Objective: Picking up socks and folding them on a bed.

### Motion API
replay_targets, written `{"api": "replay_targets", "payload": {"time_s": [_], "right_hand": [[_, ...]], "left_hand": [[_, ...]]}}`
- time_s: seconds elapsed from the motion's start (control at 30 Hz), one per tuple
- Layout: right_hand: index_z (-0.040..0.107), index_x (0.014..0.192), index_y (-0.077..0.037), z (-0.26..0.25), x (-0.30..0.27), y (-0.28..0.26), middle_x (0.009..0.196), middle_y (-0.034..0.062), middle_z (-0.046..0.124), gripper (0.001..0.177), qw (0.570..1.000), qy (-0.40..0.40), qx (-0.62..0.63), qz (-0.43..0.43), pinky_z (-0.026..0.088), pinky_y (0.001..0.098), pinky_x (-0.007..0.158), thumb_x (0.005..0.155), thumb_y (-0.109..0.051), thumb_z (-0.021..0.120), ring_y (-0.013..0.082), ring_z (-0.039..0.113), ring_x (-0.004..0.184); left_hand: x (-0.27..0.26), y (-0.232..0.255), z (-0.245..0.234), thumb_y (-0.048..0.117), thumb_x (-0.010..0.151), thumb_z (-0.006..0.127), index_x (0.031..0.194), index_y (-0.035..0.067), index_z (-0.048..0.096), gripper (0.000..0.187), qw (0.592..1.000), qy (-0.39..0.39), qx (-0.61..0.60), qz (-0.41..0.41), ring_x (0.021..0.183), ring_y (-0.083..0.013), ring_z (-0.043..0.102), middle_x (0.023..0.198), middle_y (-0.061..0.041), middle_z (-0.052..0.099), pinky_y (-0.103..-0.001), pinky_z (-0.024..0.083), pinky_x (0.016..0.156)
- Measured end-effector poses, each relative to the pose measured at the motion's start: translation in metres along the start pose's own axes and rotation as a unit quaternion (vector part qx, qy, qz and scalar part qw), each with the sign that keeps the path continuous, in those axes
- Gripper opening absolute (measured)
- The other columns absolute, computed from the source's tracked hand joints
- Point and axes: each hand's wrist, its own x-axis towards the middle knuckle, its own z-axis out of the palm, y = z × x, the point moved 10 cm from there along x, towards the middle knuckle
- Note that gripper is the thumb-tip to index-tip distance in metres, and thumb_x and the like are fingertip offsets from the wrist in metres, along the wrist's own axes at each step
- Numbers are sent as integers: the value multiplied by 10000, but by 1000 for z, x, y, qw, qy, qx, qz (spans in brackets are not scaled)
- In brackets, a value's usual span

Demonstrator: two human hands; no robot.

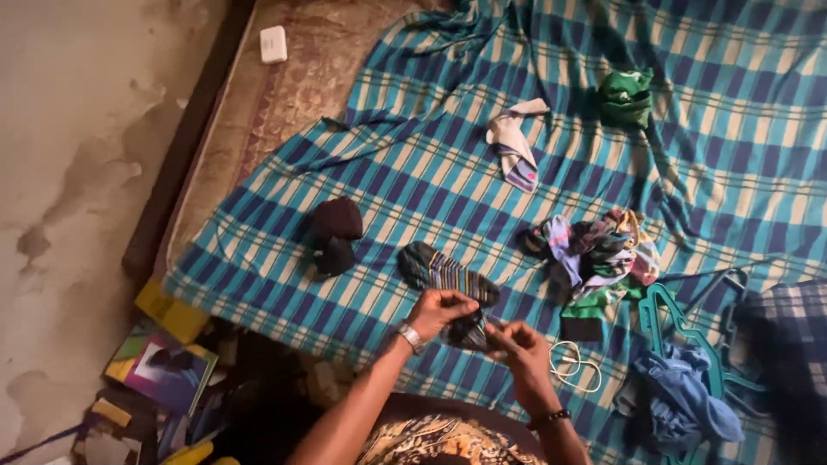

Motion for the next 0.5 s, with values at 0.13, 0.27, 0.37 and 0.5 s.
{"api": "replay_targets", "payload": {"time_s": [0.13,0.27,0.37,0.5], "right_hand": [[571,1003,-141,-22,-2,64,999,12,644,154,976,40,167,131,527,342,752,929,-164,704,151,654,889],[602,1280,-166,26,-23,32,1237,53,670,375,967,-20,160,199,577,360,846,943,-330,588,170,696,1007],[626,1357,-132,50,-25,11,1252,71,716,460,979,-105,18,175,581,337,867,933,-311,620,160,716,1025],[699,1277,-50,37,9,0,1106,65,751,407,978,-173,-70,89,579,324,817,877,-114,747,160,694,929]], "left_hand": [[-28,-25,-37,379,908,852,979,34,850,353,949,149,257,-107,741,-126,577,834,-64,724,-290,427,650],[-39,-38,-31,396,904,806,953,67,815,333,940,113,293,-135,867,-136,658,965,-88,744,-243,475,758],[-44,-19,-4,225,738,882,1003,140,774,298,987,34,107,-114,981,-151,711,1050,-64,744,-257,596,811],[-47,10,-15,39,574,852,1112,210,738,576,996,5,17,-91,961,-157,727,1058,-43,748,-332,644,775]]}}
